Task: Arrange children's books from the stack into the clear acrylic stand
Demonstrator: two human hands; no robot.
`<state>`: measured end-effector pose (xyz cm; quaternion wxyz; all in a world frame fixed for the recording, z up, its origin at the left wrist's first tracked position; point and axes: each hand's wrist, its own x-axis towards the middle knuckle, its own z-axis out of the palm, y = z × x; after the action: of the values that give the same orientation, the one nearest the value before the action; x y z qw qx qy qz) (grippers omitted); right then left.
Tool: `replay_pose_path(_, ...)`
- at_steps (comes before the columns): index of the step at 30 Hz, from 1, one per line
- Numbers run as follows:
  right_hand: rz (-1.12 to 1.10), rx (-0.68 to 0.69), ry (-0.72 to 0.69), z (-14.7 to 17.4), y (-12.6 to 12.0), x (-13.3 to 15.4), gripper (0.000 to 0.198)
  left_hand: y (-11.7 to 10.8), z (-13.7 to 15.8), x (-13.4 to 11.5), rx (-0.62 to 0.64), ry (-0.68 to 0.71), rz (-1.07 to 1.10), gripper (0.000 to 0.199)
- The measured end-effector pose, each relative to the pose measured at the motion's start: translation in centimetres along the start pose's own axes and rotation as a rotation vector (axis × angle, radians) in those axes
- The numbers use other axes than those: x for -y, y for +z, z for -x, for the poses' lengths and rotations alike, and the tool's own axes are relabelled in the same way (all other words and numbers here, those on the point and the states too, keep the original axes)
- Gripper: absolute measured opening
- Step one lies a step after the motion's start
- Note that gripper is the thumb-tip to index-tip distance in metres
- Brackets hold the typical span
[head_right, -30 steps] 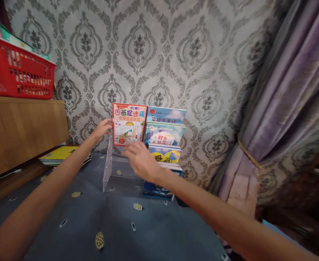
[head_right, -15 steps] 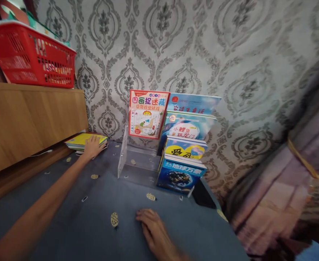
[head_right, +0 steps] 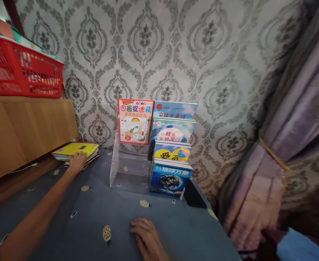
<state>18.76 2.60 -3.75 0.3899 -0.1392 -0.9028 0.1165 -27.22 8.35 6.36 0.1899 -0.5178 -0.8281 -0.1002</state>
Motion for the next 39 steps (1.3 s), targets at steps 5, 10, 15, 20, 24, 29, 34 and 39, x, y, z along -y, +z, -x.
replay_pose_path(5,-0.031,-0.017,0.035,-0.2,-0.1,0.3,0.031,-0.2,0.4,0.5,0.003,0.029,-0.041,0.037)
replay_pose_path(10,-0.056,0.006,0.052,-0.5,-0.3,0.7,0.029,0.0,2.0,1.4,-0.017,0.075,-0.052,0.034)
replay_pose_path(15,-0.071,0.003,0.052,-0.6,-0.3,0.8,0.029,0.1,3.7,1.7,-0.042,0.113,-0.072,0.032)
replay_pose_path(20,-0.075,0.024,0.07,-0.6,-0.4,0.9,0.029,-0.1,5.5,1.7,-0.059,0.189,-0.12,0.036)
replay_pose_path(24,-0.065,0.026,0.061,-0.5,-0.4,0.8,0.028,0.3,7.8,1.4,-0.079,0.233,-0.097,0.034)
replay_pose_path(29,-0.058,0.054,0.086,-0.4,-0.3,0.7,0.028,0.6,11.4,0.6,-0.038,0.271,-0.129,0.036)
replay_pose_path(34,-0.063,0.072,0.094,-0.4,-0.2,0.7,0.029,-0.7,14.2,-0.4,0.058,0.318,-0.156,0.038)
replay_pose_path(39,-0.078,0.105,0.141,-0.7,-0.6,1.3,0.029,-3.0,17.2,-1.8,0.108,0.339,-0.154,0.037)
